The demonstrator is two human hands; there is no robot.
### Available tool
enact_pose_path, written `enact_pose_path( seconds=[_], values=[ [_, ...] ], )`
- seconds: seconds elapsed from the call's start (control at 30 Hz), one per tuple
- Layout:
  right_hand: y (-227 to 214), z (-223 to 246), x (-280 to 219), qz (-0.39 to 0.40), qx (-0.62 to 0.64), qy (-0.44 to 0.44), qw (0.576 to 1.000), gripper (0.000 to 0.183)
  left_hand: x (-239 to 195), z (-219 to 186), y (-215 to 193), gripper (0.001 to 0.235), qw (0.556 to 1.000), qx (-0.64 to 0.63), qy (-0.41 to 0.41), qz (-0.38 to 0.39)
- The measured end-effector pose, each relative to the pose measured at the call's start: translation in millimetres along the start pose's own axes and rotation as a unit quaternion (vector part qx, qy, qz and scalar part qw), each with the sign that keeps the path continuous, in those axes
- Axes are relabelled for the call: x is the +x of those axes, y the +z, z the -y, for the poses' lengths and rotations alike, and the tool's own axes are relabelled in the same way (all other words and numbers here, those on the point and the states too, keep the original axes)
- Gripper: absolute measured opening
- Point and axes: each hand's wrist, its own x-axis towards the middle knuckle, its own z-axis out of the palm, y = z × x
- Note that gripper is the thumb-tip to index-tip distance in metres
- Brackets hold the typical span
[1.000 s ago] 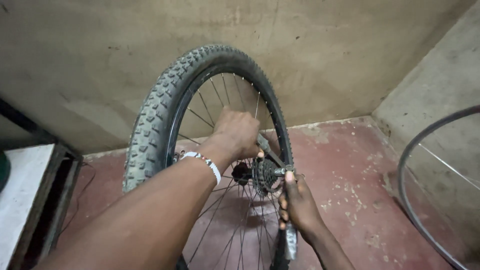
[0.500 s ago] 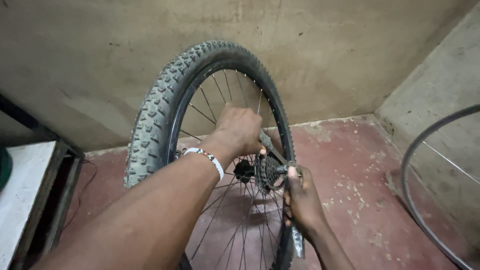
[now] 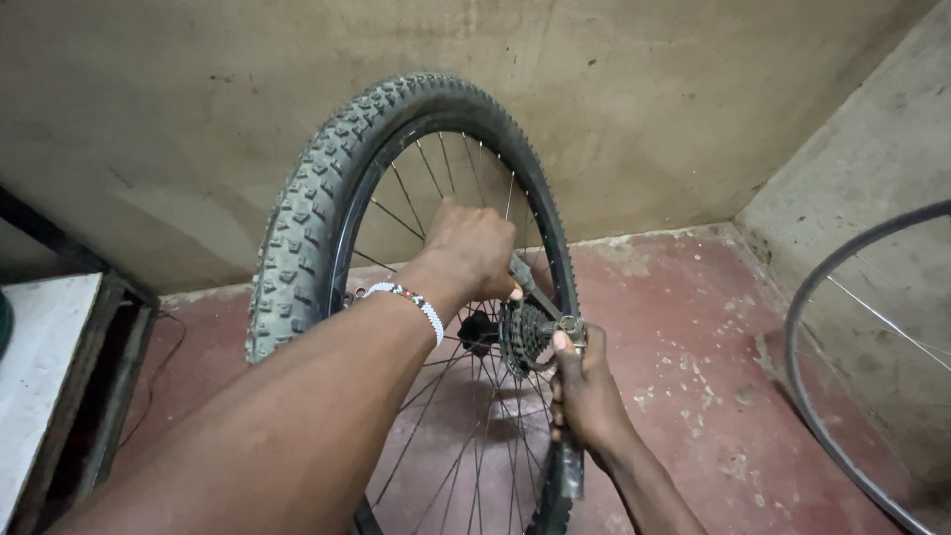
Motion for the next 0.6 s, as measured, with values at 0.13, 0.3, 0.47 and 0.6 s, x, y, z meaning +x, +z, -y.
enact_pose_path(
  seconds=[0.13,0.3,0.47,0.6],
  values=[
    [7.3,7.9,-5.3,-0.007,-0.022,0.022,0.999,0.034,3.9,0.8,3.3,0.038,1.0,0.002,-0.003,-0.004],
    [13.7,3.3,2.5,-0.059,-0.081,-0.009,0.995,0.031,6.0,1.9,1.7,0.039,1.0,-0.016,-0.008,0.004],
    [23.1,30.0,-7.8,-0.058,-0.047,0.063,0.995,0.027,9.0,3.5,2.4,0.041,1.0,-0.009,-0.007,0.01],
    [34.6,55.9,-25.7,-0.103,-0.118,0.13,0.979,0.033,15.0,3.0,11.3,0.048,1.0,-0.016,-0.005,-0.006]
  ],
)
